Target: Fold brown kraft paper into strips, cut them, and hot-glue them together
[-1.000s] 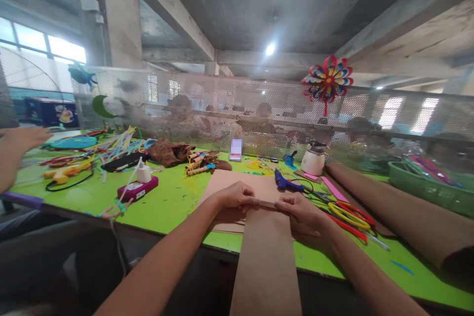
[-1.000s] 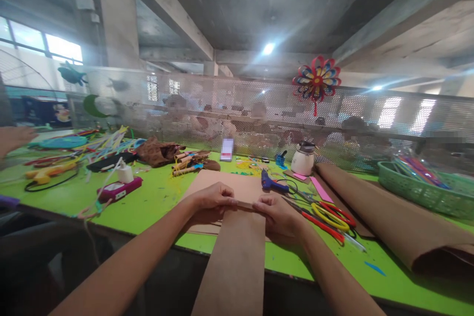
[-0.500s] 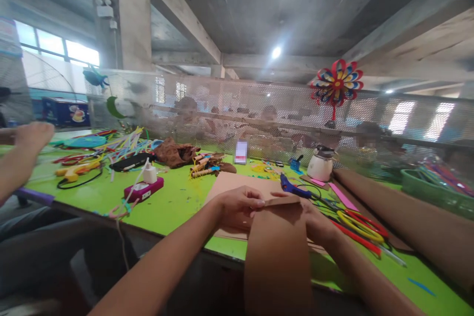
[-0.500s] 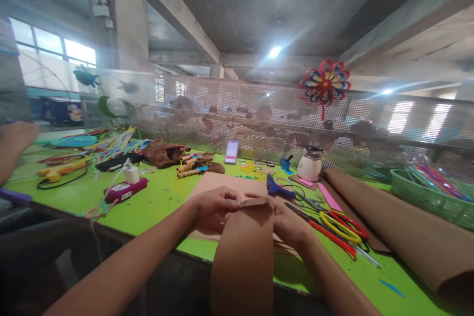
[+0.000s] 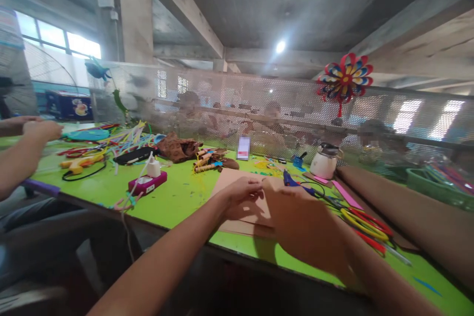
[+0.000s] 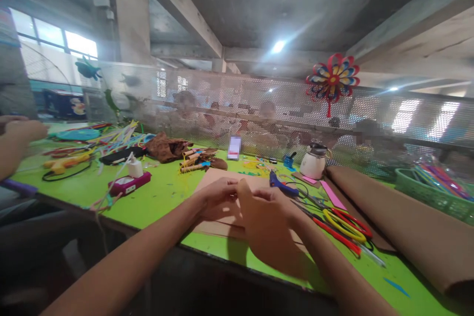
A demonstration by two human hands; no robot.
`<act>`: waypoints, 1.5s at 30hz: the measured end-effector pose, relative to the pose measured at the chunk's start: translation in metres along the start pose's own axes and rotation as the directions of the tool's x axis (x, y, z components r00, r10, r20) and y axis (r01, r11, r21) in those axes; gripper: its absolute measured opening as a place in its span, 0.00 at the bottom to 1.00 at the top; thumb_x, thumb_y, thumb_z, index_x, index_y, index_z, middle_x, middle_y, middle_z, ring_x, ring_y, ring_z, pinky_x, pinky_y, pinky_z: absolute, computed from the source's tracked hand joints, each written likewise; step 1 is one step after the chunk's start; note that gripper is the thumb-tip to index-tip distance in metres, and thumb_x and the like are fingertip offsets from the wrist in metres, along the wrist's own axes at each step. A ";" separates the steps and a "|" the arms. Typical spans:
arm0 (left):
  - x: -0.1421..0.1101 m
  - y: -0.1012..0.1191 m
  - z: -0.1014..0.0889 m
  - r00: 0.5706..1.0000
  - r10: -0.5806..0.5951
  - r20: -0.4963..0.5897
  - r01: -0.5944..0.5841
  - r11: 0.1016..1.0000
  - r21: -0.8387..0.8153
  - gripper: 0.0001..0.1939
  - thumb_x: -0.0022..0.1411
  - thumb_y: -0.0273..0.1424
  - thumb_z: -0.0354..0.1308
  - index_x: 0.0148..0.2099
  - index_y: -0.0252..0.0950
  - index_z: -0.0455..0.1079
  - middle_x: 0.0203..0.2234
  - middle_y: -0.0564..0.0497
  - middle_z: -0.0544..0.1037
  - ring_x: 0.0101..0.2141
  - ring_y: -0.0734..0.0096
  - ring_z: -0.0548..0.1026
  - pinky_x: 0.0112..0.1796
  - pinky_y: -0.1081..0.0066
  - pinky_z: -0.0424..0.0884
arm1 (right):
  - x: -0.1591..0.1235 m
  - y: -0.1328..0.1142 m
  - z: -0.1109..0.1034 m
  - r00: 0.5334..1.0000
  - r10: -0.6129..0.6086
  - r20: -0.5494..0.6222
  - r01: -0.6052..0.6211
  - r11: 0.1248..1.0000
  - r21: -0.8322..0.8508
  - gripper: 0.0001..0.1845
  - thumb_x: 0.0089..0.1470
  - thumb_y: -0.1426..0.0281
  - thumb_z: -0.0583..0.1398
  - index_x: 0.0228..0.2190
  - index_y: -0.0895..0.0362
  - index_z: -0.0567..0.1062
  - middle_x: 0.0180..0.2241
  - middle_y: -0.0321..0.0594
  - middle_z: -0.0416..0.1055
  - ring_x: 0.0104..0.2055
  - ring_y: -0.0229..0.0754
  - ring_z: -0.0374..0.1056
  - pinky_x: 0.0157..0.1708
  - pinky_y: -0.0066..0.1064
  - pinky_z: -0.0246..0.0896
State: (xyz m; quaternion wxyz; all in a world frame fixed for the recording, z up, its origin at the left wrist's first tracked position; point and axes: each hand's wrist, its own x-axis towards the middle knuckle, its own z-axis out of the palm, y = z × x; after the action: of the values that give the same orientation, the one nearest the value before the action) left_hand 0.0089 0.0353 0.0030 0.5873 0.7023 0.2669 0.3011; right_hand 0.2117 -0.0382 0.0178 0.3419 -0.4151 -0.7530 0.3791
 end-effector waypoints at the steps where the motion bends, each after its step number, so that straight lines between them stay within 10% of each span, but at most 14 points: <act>1: 0.003 -0.001 -0.003 0.998 0.017 -0.066 -0.016 1.000 0.018 0.19 0.54 0.43 0.58 0.35 0.29 0.70 0.23 0.53 0.68 0.23 0.79 0.62 0.26 0.75 0.57 | 0.003 0.003 -0.002 1.000 0.002 0.027 -0.001 0.998 -0.057 0.15 0.48 0.60 0.61 0.30 0.59 0.78 0.26 0.39 0.71 0.26 0.39 0.63 0.27 0.31 0.58; 7: 0.000 -0.004 0.002 0.998 0.018 -0.059 -0.003 0.971 0.238 0.15 0.50 0.39 0.60 0.29 0.29 0.71 0.18 0.56 0.67 0.21 0.78 0.61 0.24 0.75 0.55 | 0.012 0.026 -0.002 0.989 -0.012 0.145 0.081 0.876 -0.476 0.14 0.53 0.64 0.55 0.27 0.59 0.77 0.23 0.37 0.70 0.25 0.37 0.60 0.25 0.27 0.52; 11: -0.013 -0.004 0.014 0.986 -0.089 0.142 0.031 0.929 0.368 0.14 0.53 0.38 0.57 0.30 0.31 0.71 0.13 0.58 0.62 0.16 0.79 0.57 0.20 0.75 0.52 | 0.012 0.029 0.006 0.996 -0.007 0.094 0.054 0.861 -0.507 0.14 0.53 0.64 0.56 0.30 0.59 0.77 0.25 0.38 0.73 0.26 0.38 0.62 0.25 0.27 0.53; 20: 0.005 -0.012 0.003 0.990 0.121 0.074 -0.135 0.646 0.752 0.09 0.52 0.33 0.58 0.29 0.30 0.73 0.22 0.52 0.71 0.25 0.75 0.66 0.27 0.76 0.59 | -0.002 0.028 0.010 0.987 -0.081 -0.138 -0.014 0.817 -0.576 0.12 0.52 0.65 0.57 0.28 0.60 0.77 0.29 0.42 0.73 0.30 0.40 0.65 0.29 0.29 0.55; 45: 0.010 -0.025 -0.011 0.934 0.215 0.287 -0.358 0.511 0.781 0.11 0.52 0.18 0.54 0.34 0.34 0.75 0.28 0.52 0.69 0.31 0.74 0.67 0.34 0.76 0.62 | -0.010 0.034 0.005 0.979 -0.200 0.024 0.159 0.690 -0.706 0.09 0.52 0.77 0.54 0.25 0.58 0.72 0.29 0.40 0.68 0.30 0.37 0.61 0.30 0.27 0.51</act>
State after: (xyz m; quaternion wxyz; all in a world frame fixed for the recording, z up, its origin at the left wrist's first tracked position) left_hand 0.0074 0.0539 -0.0193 0.1521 0.9489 0.2102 0.1799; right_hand 0.2243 -0.0361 -0.0156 0.2135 -0.4486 -0.8677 0.0165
